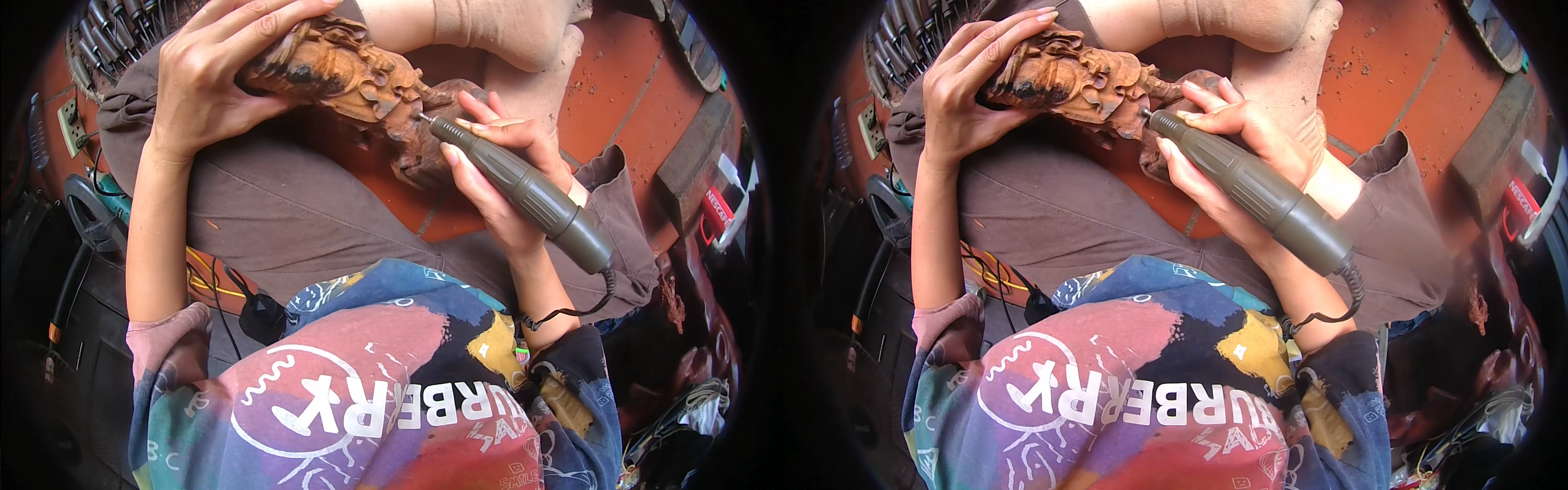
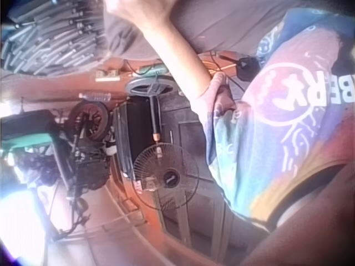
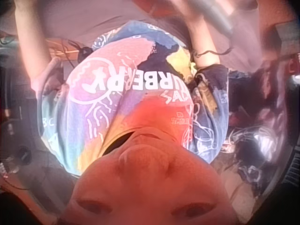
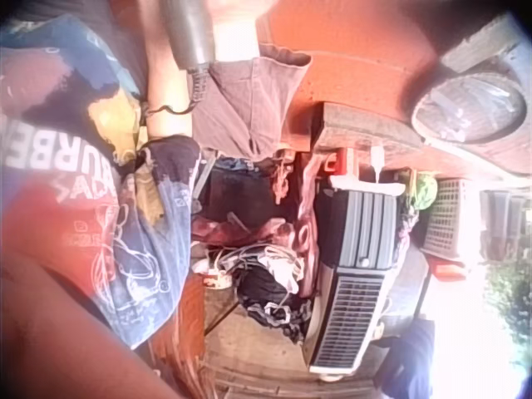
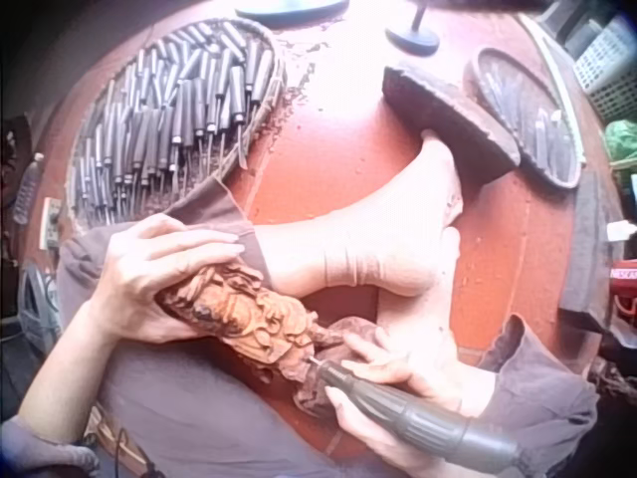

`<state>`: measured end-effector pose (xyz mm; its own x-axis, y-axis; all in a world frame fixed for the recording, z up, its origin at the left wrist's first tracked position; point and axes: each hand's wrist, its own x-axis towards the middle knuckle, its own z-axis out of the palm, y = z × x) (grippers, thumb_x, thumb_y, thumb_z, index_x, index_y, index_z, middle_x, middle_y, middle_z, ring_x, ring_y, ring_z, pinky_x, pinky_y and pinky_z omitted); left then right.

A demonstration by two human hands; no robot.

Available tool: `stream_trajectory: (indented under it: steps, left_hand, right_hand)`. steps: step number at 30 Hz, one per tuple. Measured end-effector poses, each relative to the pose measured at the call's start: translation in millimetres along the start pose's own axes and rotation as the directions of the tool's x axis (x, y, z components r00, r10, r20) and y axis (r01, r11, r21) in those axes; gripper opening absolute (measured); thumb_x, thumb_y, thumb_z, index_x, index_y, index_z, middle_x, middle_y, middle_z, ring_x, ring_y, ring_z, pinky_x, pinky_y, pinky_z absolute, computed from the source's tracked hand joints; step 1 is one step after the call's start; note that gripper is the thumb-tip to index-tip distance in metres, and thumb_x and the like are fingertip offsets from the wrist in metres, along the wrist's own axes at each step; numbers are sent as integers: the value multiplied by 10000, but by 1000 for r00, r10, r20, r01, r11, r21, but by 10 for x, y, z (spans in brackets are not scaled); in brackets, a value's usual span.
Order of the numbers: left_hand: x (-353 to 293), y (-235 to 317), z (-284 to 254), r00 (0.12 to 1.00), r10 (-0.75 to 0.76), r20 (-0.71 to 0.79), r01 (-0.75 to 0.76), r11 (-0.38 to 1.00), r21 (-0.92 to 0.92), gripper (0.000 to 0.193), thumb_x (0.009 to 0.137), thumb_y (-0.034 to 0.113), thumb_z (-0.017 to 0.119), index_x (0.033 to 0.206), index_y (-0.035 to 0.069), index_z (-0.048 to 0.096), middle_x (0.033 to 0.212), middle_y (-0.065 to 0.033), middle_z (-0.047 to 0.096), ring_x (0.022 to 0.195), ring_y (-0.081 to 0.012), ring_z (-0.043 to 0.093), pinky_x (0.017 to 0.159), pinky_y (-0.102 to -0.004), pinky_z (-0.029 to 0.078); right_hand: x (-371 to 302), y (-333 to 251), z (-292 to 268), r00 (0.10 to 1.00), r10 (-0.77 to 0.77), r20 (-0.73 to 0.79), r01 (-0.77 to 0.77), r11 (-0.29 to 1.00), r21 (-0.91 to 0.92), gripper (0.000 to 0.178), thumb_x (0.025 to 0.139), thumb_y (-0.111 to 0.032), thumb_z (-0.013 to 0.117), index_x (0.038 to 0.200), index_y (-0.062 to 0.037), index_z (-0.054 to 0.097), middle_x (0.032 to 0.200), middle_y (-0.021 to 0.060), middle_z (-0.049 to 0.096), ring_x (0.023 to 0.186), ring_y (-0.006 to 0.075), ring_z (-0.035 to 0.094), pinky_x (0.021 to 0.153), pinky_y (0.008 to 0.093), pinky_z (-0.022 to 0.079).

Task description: The person carves a wooden piece using a rotary tool, holding the workpiece with their left hand and operating the tool with their right. They rotate the wood to access different areas and briefly swap the tool to their left hand to adjust a bit before resuming carving.

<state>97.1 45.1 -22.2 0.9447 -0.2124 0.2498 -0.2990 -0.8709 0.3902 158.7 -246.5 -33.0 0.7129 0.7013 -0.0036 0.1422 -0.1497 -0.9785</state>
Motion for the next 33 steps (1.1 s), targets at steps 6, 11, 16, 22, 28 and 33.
stream_trajectory:
  steps: [6,11,16,22,28,33]
  left_hand:
    - [2,8,-8,1000,1,0,-1,1000,2,604,593,318,827,1126,72,686,1036,-83,703,841,-226,641,759,-337,536]
    - [22,47,-35,1000,-6,3,6,1000,16,606,589,314,827,1125,70,687,1036,-83,703,834,-228,643,756,-337,539]
    - [22,45,-27,1000,-10,10,10,1000,22,601,587,312,827,1122,73,688,1035,-81,704,837,-225,644,758,-335,539]
    - [-7,12,-32,999,-21,31,20,999,29,606,574,305,828,1118,76,689,1044,-81,705,846,-219,642,769,-333,532]
    - [-8,16,-16,1000,5,-24,-5,1000,11,627,566,305,827,1133,78,684,1056,-80,704,829,-218,631,758,-326,527]
    - [-21,21,-18,1000,-16,-20,16,1000,-7,633,571,310,822,1146,85,680,1066,-71,703,805,-218,621,751,-325,526]
  right_hand:
    - [16,14,-14,990,-89,109,93,995,-33,271,760,46,732,938,-32,543,908,88,694,1133,371,611,1139,501,264]
    - [-39,32,17,990,-123,71,128,990,-63,310,735,62,741,946,-32,535,916,102,683,1142,395,599,1130,550,257]
    - [-115,-47,71,988,-147,-56,145,989,-38,347,713,91,738,961,-30,527,921,136,641,1136,461,577,1095,624,270]
    - [-227,-125,320,948,-266,-174,219,944,-247,327,685,69,772,942,-10,586,898,161,648,1080,471,608,1041,639,330]
    - [-221,-109,337,948,-295,-122,239,909,-342,282,678,45,789,890,-10,612,874,153,675,1052,439,637,1054,619,321]
    - [-196,-98,354,947,-262,-187,188,923,-337,275,683,38,787,887,-8,607,877,144,676,1052,431,639,1060,600,328]
